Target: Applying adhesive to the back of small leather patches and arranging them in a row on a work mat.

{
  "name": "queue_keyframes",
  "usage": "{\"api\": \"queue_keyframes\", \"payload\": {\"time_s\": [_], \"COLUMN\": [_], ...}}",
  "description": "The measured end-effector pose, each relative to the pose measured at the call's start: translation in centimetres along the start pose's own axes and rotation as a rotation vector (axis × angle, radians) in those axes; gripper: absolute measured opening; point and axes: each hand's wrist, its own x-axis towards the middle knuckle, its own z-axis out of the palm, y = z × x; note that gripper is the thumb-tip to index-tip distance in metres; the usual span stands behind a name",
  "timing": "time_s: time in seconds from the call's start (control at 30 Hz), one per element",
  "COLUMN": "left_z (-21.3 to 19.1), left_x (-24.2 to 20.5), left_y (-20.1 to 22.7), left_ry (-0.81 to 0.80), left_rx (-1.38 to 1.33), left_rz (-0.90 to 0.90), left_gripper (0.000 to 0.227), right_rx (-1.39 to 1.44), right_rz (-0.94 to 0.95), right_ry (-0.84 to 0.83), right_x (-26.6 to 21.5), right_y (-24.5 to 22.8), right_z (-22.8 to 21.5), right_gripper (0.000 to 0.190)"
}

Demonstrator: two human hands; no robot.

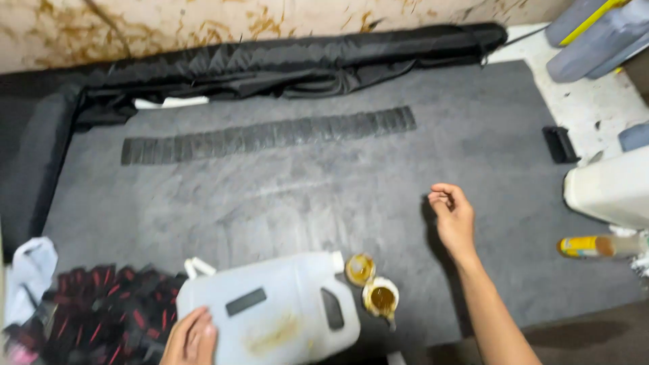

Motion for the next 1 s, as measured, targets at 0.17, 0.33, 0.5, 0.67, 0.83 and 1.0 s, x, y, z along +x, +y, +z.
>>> {"api": "queue_keyframes", "payload": {"time_s": [0.17,0.33,0.5,0.67,0.83,1.0], "left_z": [-1.1,-1.4,-1.0,-1.8,-1.3,-0.6], "left_x": [1.6,3.8,4.9,3.4,0.2,-0.8], "left_y": [6.3,6.9,5.7,7.7,6.7,5.5], "left_ry": [-0.216,-0.403,-0.465,-0.380,-0.430,-0.311], "left_rx": [0.143,0.370,0.339,0.190,0.207,0.325], "left_rz": [0.217,0.565,0.653,0.565,0.688,0.777], "left_gripper": [0.030,0.044,0.029,0.026,0.027,0.037], "right_rx": [-0.088,-0.233,-0.593,-0.738,-0.669,-0.381], "right_rz": [0.094,0.184,-0.131,-0.239,-0.274,-0.172], "right_ry": [0.149,0.161,0.084,0.229,0.247,0.270], "right_x": [-15.6,-26.5,-29.9,-29.2,-29.0,-30.2], "right_y": [2.3,0.1,-0.2,4.1,3.5,-1.1], "right_z": [-2.5,-0.8,1.8,2.6,2.5,2.3], "right_gripper": [0.014,0.019,0.037,0.023,0.013,0.012]}}
